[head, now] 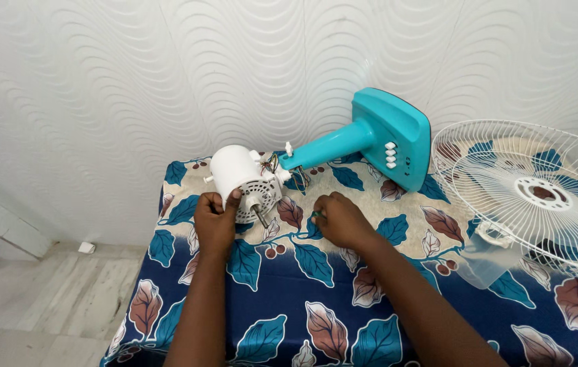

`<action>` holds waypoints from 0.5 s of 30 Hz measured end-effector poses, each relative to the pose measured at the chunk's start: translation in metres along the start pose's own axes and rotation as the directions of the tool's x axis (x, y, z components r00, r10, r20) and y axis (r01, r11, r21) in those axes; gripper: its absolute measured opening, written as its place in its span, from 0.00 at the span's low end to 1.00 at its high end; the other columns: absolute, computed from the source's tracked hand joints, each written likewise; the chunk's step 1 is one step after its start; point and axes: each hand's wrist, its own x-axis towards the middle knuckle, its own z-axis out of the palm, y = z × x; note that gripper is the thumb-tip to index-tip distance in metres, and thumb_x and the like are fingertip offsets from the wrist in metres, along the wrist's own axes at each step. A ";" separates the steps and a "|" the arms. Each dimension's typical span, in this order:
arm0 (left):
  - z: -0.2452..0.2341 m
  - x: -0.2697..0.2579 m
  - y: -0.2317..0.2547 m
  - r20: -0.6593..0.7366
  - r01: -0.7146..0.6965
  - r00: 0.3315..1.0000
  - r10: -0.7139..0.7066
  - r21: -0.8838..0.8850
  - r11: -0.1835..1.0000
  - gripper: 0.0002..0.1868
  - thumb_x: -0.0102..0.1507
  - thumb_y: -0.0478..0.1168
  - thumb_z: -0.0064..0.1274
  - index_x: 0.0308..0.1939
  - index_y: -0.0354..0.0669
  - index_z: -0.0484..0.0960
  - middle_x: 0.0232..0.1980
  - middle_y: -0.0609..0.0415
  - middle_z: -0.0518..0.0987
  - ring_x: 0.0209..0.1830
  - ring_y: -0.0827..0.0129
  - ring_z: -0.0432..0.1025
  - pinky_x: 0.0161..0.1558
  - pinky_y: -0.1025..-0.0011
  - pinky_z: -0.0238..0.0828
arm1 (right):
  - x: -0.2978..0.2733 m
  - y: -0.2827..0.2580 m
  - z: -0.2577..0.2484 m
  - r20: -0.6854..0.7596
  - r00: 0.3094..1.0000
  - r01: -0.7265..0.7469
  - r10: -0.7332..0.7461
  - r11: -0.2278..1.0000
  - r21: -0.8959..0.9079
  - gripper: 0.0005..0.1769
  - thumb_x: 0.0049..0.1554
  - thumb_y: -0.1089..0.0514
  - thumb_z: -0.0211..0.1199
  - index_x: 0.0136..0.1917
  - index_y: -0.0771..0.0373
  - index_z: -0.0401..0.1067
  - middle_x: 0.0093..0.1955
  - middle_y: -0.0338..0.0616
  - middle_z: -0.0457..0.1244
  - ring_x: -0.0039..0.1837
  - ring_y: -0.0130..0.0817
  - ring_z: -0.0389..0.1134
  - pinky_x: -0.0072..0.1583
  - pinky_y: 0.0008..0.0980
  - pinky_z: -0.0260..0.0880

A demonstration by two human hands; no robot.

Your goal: The person removes the central cap and fan blades from a teal table fan, then detaches the front grille and uses a screwdriver on the motor housing. The disassembly is partial; reassembly is not shown.

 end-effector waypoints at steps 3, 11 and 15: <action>0.000 0.002 -0.001 0.007 -0.013 1.000 0.013 -0.056 0.998 0.25 0.57 0.55 0.70 0.31 0.48 0.68 0.27 0.67 0.60 0.25 0.81 0.52 0.27 0.79 0.52 | 0.016 -0.005 -0.001 -0.062 0.995 0.092 -0.083 0.984 0.150 0.14 0.52 0.56 0.71 0.49 0.64 0.78 0.42 0.47 0.65 0.43 0.39 0.69 0.47 0.38 0.70; -0.004 0.002 -0.005 0.034 -0.004 0.999 0.009 -0.145 0.989 0.24 0.59 0.54 0.68 0.31 0.47 0.68 0.28 0.67 0.62 0.26 0.82 0.54 0.28 0.79 0.52 | 0.022 -0.033 0.025 -0.251 0.950 0.099 0.187 0.581 0.808 0.12 0.61 0.57 0.66 0.44 0.60 0.63 0.33 0.37 0.60 0.31 0.20 0.58 0.33 0.25 0.58; -0.004 0.000 -0.006 0.039 -0.033 0.998 0.039 -0.150 0.988 0.24 0.59 0.54 0.68 0.32 0.47 0.69 0.28 0.66 0.62 0.27 0.82 0.53 0.29 0.80 0.52 | 0.003 -0.031 0.031 -0.231 0.973 0.194 0.004 0.532 0.824 0.15 0.61 0.60 0.68 0.44 0.60 0.61 0.35 0.35 0.59 0.33 0.17 0.59 0.34 0.21 0.59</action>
